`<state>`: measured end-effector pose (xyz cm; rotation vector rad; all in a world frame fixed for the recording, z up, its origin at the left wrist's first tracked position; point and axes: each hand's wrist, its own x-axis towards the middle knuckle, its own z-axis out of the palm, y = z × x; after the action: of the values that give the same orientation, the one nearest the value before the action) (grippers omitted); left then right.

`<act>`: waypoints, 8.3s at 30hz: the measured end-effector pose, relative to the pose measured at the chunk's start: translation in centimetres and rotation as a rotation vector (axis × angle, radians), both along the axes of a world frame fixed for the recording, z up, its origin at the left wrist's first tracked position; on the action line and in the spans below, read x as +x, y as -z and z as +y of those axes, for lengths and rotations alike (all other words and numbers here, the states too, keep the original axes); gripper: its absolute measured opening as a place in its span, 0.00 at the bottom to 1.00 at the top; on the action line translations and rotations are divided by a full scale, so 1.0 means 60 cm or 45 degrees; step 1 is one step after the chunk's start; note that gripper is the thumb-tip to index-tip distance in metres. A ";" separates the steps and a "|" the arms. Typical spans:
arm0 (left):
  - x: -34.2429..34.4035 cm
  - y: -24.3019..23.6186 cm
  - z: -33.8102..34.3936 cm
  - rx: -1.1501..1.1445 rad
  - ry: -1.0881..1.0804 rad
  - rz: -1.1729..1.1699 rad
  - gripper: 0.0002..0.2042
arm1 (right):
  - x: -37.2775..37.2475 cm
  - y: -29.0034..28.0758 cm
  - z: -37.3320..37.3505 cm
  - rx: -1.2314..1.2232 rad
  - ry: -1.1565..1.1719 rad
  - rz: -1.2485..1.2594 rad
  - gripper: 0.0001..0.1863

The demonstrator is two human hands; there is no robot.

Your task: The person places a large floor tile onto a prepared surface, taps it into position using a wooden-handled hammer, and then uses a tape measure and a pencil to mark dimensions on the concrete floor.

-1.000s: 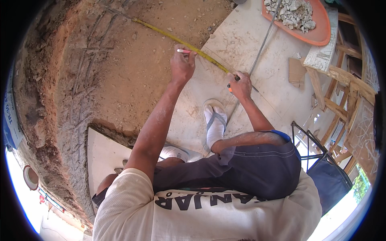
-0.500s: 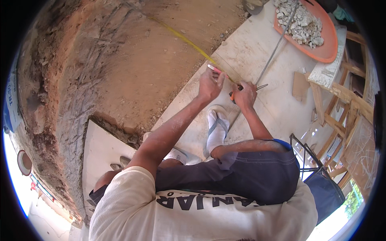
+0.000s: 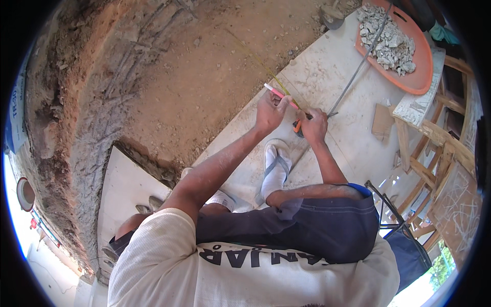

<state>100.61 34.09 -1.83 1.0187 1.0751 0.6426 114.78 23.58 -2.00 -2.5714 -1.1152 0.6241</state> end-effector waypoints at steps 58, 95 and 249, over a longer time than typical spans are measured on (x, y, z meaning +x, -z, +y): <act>0.020 0.004 -0.037 0.010 0.099 0.285 0.21 | -0.026 -0.035 0.288 0.043 -0.510 0.527 0.12; 0.062 0.013 -0.097 0.215 0.030 0.446 0.32 | -0.036 0.006 0.337 -0.068 -0.765 0.186 0.12; 0.051 0.029 -0.077 0.506 0.198 0.555 0.22 | -0.040 -0.001 0.187 0.423 -0.238 0.497 0.09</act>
<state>103.66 29.49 -3.56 1.6243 1.2539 0.5287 112.40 34.81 -1.97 -1.9761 -1.2082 0.8571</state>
